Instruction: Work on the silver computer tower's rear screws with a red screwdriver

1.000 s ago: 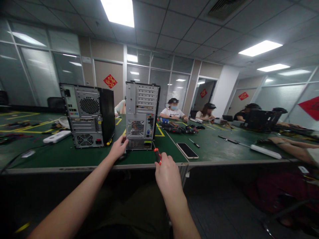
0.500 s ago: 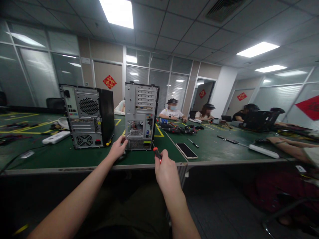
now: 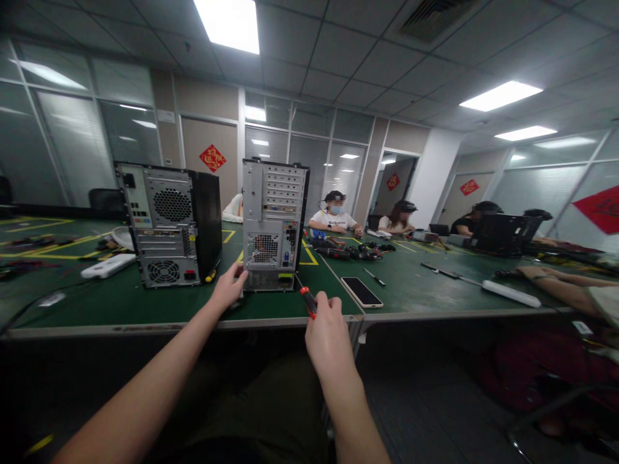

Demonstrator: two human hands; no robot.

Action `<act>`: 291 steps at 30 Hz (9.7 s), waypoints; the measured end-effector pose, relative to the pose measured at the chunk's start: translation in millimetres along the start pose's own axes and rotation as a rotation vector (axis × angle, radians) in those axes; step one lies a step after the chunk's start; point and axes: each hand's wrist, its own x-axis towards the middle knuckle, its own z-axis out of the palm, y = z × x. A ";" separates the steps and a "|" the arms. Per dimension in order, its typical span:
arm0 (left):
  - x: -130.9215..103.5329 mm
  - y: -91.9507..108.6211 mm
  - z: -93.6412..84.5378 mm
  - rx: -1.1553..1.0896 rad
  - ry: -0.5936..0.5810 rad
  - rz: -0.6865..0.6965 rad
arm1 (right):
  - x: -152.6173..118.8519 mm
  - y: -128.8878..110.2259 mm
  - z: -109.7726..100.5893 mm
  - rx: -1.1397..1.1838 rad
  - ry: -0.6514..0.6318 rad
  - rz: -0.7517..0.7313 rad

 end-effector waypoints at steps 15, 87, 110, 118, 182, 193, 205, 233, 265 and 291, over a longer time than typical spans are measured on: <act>0.7 -1.0 0.4 0.003 0.004 -0.012 | 1.2 1.6 -4.8 0.068 -0.120 0.019; 1.6 -1.8 1.2 0.017 0.008 0.008 | 8.5 1.0 -0.7 0.205 -0.041 0.086; 0.5 -2.5 0.8 -0.011 -0.008 0.011 | 7.2 5.2 12.7 0.123 0.074 -0.028; 0.3 2.4 -0.7 -0.010 0.004 0.012 | 8.9 3.3 9.2 0.231 0.002 0.079; -0.4 -1.0 -0.3 -0.021 -0.013 0.007 | 10.4 4.7 24.7 0.009 0.054 -0.041; 0.6 -0.7 0.3 0.000 -0.005 0.009 | 20.0 8.7 25.9 -0.075 0.123 -0.105; 1.1 -0.3 0.2 0.021 0.013 0.016 | 37.3 21.5 42.2 0.653 0.079 0.248; 1.2 -3.0 1.3 -0.001 0.008 0.021 | 61.2 106.1 14.7 0.297 0.083 0.112; 1.4 -2.1 2.7 -0.023 0.019 0.010 | 167.4 192.8 29.8 0.302 -0.043 0.306; 0.1 -1.2 0.6 -0.015 -0.006 0.005 | 10.8 -12.6 10.1 0.577 -0.022 -0.373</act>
